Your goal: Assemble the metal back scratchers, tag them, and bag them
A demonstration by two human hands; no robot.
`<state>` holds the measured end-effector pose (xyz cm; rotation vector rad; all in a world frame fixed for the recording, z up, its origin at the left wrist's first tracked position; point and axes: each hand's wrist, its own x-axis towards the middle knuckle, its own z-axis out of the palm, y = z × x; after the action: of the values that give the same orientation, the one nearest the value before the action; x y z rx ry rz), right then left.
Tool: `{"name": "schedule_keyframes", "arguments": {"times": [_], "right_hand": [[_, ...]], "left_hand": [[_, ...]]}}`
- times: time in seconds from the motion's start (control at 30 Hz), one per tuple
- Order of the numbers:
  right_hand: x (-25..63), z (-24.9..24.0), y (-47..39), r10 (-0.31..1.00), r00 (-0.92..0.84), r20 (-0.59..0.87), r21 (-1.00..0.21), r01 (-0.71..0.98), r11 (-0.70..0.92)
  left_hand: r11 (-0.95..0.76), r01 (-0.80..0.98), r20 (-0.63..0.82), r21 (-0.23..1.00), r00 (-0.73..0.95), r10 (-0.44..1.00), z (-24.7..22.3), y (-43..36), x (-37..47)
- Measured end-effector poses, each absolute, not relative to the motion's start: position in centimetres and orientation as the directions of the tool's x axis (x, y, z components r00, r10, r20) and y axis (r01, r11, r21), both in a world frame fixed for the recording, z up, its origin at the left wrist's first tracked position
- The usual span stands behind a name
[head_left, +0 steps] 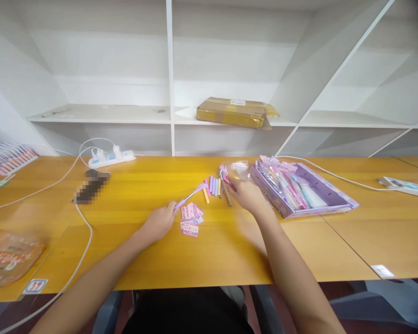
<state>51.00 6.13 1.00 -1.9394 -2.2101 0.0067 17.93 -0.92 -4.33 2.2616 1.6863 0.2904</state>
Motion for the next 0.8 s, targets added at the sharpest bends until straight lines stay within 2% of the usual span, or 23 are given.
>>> {"name": "schedule_keyframes", "arguments": {"times": [0.13,0.27,0.4,0.6,0.8], "right_hand": [[54.0,-1.3,7.6,0.983,0.082,0.165,-0.162,0.985,-0.055],[56.1,-2.8,8.0,0.942,0.182,0.281,-0.187,0.973,-0.132],[56.9,-4.3,8.4,0.925,0.232,0.301,-0.117,0.972,-0.205],[57.6,-6.0,9.1,0.922,0.346,0.171,-0.132,0.936,-0.327],[58.5,-6.6,9.4,0.905,0.357,0.231,-0.137,0.933,-0.333]], "left_hand": [[-0.191,0.832,0.003,0.521,0.222,0.975,-5.2,-0.9,16.9],[-0.161,0.772,0.049,0.616,0.166,0.985,-5.0,-0.8,16.7],[-0.161,0.751,0.053,0.64,0.166,0.985,-5.1,-0.7,16.8],[-0.164,0.728,0.042,0.666,0.182,0.982,-5.6,-0.5,16.7],[-0.151,0.729,0.029,0.668,0.177,0.984,-5.1,-0.7,16.6]]}}
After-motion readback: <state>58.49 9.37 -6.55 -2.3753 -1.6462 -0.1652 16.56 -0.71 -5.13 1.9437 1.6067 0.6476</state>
